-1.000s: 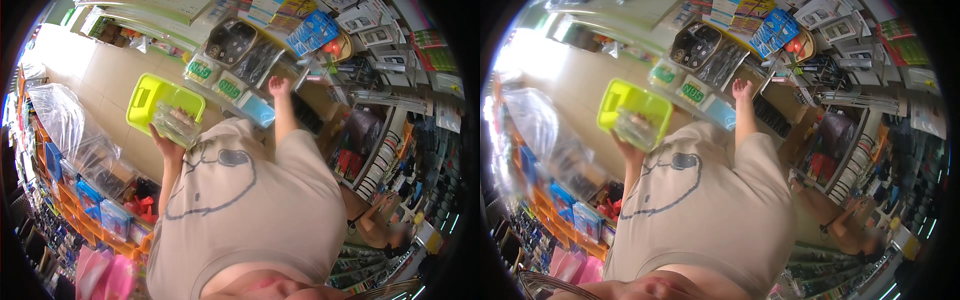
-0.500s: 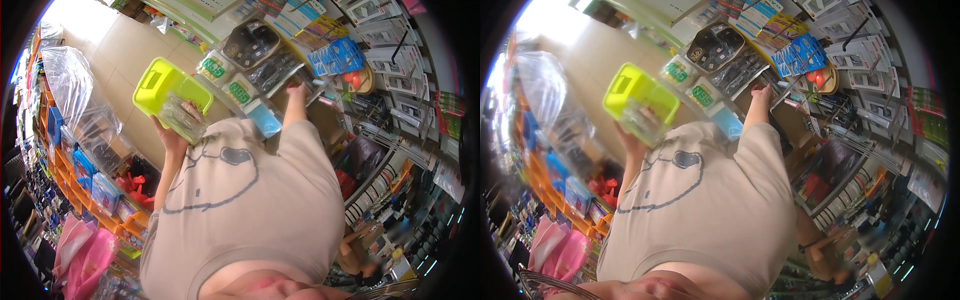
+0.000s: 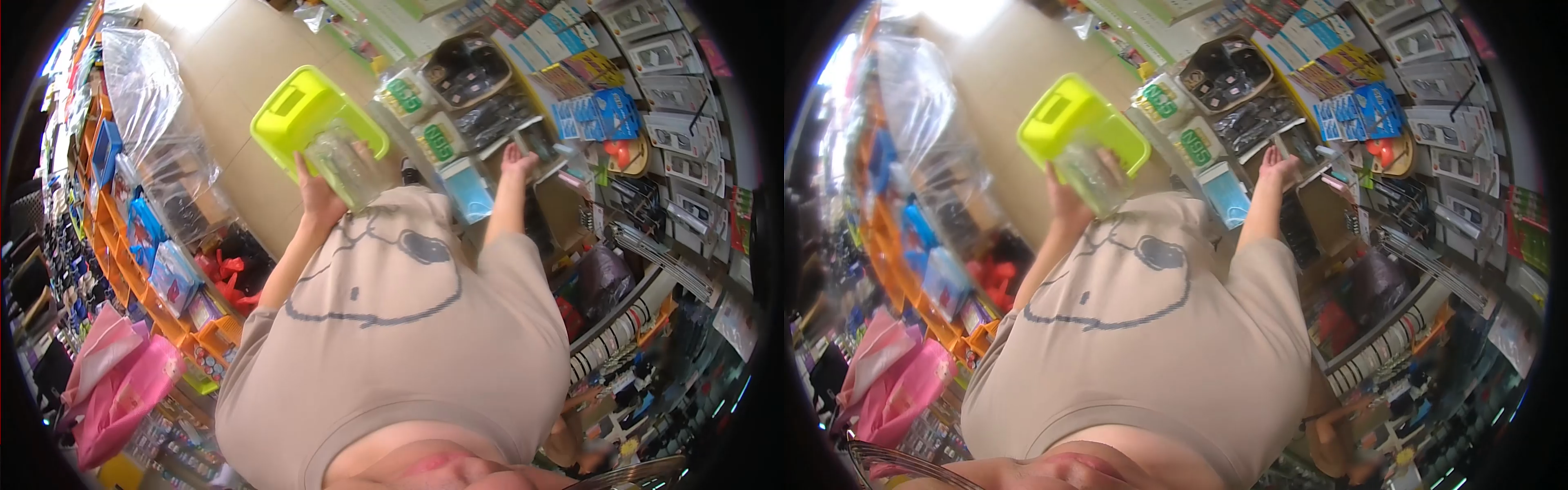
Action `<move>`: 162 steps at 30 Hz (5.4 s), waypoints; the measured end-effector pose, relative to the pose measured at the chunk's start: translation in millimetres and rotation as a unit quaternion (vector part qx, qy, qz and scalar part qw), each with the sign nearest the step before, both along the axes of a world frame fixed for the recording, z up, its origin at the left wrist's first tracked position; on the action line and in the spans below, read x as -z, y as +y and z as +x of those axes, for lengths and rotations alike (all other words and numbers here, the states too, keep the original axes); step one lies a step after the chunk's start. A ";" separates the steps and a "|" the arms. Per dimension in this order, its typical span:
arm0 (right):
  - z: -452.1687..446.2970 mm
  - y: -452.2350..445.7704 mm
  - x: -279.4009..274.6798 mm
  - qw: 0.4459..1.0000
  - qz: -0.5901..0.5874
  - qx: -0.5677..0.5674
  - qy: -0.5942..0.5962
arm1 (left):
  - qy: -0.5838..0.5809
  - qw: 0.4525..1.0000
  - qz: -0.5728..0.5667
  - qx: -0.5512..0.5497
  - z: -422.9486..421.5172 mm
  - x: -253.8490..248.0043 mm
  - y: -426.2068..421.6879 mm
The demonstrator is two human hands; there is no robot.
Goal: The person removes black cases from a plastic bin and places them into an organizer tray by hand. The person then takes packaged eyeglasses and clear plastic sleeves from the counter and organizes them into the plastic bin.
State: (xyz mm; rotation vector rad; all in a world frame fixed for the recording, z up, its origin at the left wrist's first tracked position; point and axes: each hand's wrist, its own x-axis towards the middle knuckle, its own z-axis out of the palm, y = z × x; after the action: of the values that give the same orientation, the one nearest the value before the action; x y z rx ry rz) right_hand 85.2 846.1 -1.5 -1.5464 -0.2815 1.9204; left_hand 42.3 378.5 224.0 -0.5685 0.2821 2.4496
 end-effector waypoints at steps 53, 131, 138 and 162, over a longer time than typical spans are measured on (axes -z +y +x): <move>15.9 -395.6 -318.4 0.399 0.740 -0.538 -0.059 | 0.168 0.967 -0.180 0.067 4.2 -1.2 -61.1; 44.8 -440.7 -327.2 0.405 0.693 -0.595 -0.042 | 0.010 0.995 -0.028 0.100 27.4 -8.5 -101.8; 25.9 -394.7 -324.1 0.552 0.612 -0.566 -0.015 | 0.052 0.995 -0.025 0.077 15.0 -3.7 -84.4; 22.9 66.7 34.3 0.995 -0.076 -0.057 0.010 | 0.079 0.995 0.055 -0.018 -12.4 -11.7 21.4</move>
State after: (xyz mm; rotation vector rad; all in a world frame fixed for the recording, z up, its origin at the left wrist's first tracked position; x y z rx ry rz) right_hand 108.2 912.9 -35.7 -1.6400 -0.2240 2.0869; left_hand 29.9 400.0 235.6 -0.3354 0.2001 2.5319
